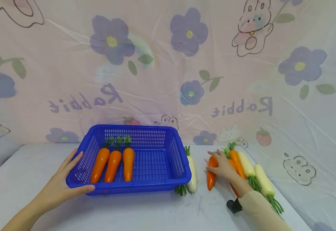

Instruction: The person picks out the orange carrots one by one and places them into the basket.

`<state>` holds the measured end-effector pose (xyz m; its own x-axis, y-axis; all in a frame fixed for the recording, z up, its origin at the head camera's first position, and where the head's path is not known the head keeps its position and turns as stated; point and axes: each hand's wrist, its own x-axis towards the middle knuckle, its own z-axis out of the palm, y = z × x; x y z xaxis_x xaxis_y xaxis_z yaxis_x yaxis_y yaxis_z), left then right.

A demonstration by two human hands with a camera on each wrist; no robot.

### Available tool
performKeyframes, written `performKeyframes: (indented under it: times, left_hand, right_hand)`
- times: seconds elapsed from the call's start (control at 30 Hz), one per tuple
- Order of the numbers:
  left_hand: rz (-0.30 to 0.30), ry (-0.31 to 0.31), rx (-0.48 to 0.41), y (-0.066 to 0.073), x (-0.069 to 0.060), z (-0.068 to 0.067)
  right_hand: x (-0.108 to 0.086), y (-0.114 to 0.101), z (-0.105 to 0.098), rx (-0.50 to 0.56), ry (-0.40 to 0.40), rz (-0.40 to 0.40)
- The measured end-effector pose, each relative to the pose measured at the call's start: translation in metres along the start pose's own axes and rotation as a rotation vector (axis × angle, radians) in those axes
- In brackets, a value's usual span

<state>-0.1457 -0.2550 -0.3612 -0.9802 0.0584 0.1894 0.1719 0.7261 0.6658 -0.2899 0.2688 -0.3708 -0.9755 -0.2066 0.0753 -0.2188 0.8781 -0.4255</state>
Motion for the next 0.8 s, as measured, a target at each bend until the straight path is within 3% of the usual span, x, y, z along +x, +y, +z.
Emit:
performKeyframes:
  times: [0.17,0.4,0.8]
  left_hand:
    - [-0.001,-0.001,0.003,0.001,0.001,-0.002]
    - [0.009,-0.001,-0.021,0.002,0.004,0.000]
    - [-0.001,0.002,-0.014,-0.002,0.002,0.000]
  right_hand:
    - [-0.002,-0.006,-0.004,-0.030,0.002,0.036]
    - [0.000,0.001,-0.001,0.080,0.010,0.077]
    - [0.000,-0.013,-0.011,0.367,0.080,-0.037]
